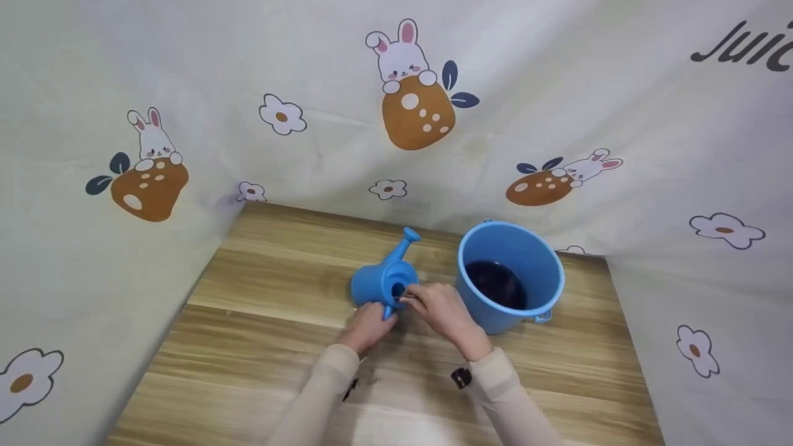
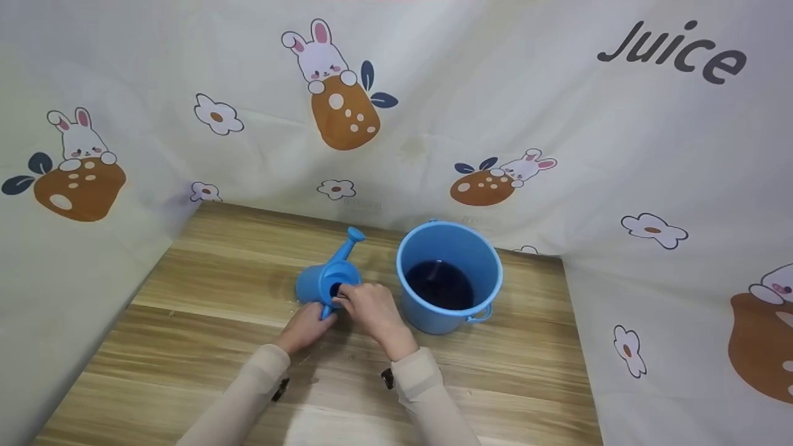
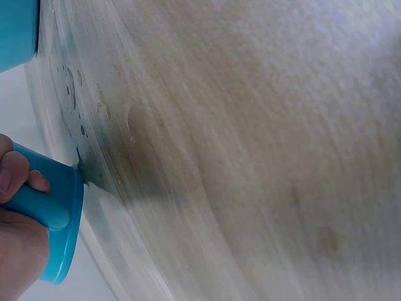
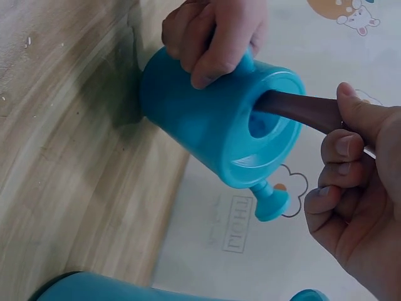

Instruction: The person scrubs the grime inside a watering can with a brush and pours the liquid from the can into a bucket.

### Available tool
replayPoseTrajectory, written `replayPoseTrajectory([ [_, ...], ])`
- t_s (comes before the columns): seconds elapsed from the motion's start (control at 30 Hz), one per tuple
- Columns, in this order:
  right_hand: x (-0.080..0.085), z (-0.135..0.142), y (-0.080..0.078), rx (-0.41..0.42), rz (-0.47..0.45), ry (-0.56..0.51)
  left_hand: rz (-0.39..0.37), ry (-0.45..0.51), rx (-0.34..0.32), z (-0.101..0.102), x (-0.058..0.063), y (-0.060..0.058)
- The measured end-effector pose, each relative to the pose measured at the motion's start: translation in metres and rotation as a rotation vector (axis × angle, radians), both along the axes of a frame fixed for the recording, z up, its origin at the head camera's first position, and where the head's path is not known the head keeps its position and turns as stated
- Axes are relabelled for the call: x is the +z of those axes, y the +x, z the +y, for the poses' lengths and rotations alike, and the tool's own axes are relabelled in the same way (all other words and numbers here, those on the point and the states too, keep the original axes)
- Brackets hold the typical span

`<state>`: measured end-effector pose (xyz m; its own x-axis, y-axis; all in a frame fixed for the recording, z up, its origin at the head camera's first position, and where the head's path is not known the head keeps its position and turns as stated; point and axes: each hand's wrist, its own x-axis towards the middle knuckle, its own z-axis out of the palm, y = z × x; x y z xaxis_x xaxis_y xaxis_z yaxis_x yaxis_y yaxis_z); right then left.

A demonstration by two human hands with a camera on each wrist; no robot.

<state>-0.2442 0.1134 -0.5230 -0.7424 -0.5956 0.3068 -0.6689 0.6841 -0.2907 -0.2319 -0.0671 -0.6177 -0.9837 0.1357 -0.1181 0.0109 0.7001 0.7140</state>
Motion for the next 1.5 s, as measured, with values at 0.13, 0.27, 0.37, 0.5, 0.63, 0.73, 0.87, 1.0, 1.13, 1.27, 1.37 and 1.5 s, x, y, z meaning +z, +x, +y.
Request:
replayPoseTrajectory([
  [0.13, 0.003, 0.002, 0.0, -0.009, 0.004, -0.024, -0.005, 0.013, 0.005, -0.001, -0.001, 0.0],
  [0.27, 0.003, 0.004, -0.001, -0.022, 0.009, -0.056, 0.005, -0.003, 0.004, -0.001, -0.001, 0.001],
  [0.37, 0.001, 0.004, -0.002, -0.029, 0.016, -0.075, 0.001, -0.008, 0.002, -0.001, 0.0, 0.001],
  [0.5, -0.002, 0.004, -0.003, -0.036, 0.011, -0.107, -0.007, -0.001, 0.007, -0.001, -0.001, 0.001],
  [0.63, -0.004, 0.004, -0.004, -0.046, -0.03, -0.133, -0.003, 0.005, 0.017, -0.001, -0.001, 0.001],
  [0.73, -0.006, 0.004, -0.004, -0.06, -0.074, -0.146, 0.013, 0.01, 0.01, -0.001, -0.001, 0.001],
  [0.87, -0.01, 0.002, -0.004, -0.073, -0.115, -0.175, 0.043, 0.016, -0.007, -0.002, -0.002, 0.001],
  [1.0, -0.015, -0.001, -0.005, -0.082, -0.12, -0.199, 0.05, 0.013, -0.018, -0.002, -0.003, 0.001],
  [1.13, -0.021, -0.003, -0.007, -0.086, -0.12, -0.211, 0.027, 0.008, -0.015, -0.002, -0.002, 0.001],
  [1.27, -0.027, -0.006, -0.009, -0.085, -0.135, -0.229, 0.003, 0.015, -0.013, -0.001, 0.0, 0.001],
  [1.37, -0.032, -0.009, -0.01, -0.085, -0.147, -0.241, -0.01, 0.021, -0.011, -0.001, 0.001, 0.002],
  [1.5, -0.036, -0.012, -0.011, -0.087, -0.17, -0.255, -0.022, 0.034, -0.005, -0.001, 0.001, 0.001],
])
